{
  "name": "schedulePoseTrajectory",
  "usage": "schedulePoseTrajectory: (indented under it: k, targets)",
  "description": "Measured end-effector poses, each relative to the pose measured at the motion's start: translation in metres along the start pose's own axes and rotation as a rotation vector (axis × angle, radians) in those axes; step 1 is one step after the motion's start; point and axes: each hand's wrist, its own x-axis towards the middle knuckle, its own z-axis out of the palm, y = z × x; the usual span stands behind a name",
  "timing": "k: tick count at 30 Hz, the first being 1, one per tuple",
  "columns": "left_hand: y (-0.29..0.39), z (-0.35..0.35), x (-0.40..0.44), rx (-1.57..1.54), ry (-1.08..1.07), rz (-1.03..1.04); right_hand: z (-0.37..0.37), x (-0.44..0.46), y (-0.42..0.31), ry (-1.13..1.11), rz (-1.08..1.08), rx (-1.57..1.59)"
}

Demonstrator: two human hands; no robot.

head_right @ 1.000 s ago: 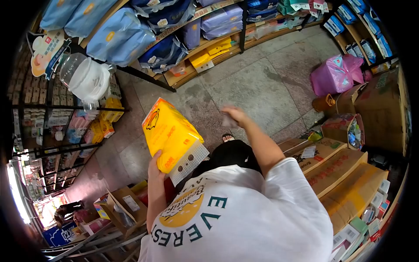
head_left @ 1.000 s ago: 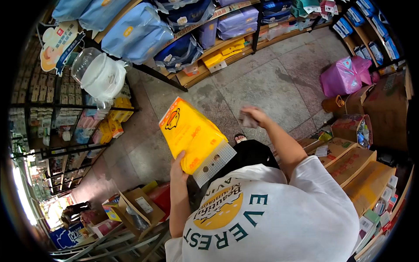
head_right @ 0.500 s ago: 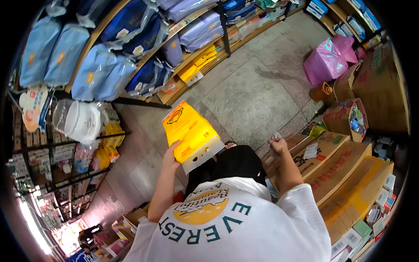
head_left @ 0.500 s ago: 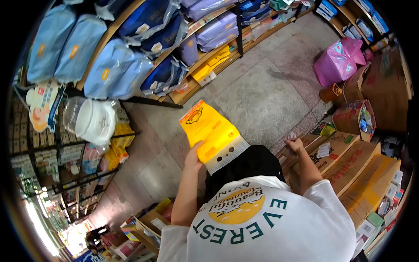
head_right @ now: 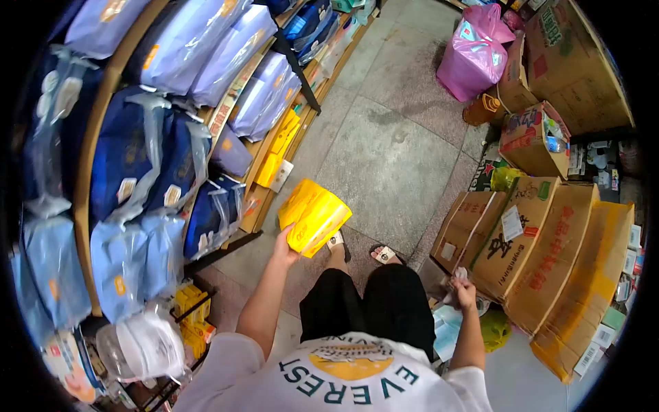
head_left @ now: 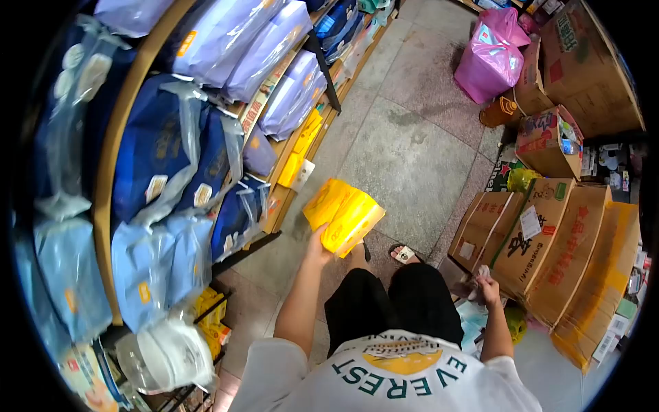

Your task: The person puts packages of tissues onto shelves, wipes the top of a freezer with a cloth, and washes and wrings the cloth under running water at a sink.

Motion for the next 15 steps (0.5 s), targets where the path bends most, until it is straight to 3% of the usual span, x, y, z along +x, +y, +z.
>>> schedulePoseTrajectory:
  k: [2, 4, 5, 7, 9, 11, 15]
  targets:
    - [0.014, -0.025, 0.04, 0.02, 0.01, -0.019, 0.007, -0.008, 0.011, 0.046, -0.047, 0.021]
    - [0.023, -0.052, 0.096, 0.106, 0.036, 0.206, 0.018, -0.016, 0.01, 0.028, 0.006, 0.063]
    - [0.03, -0.053, 0.113, 0.102, 0.027, 0.202, 0.023, -0.011, 0.016, 0.009, -0.058, 0.06]
    - [0.037, -0.058, 0.139, 0.268, 0.23, 0.431, 0.031, -0.002, 0.019, -0.013, -0.002, 0.006]
    - [0.032, -0.069, 0.168, 0.307, 0.254, 0.437, 0.043, 0.009, 0.011, -0.094, -0.009, 0.018]
    - [0.015, -0.083, 0.191, 0.274, 0.309, 0.594, 0.054, 0.037, 0.021, -0.105, -0.023, -0.02]
    - [0.014, -0.109, 0.209, 0.253, 0.231, 0.702, 0.082, 0.053, -0.003, -0.135, 0.095, -0.144]
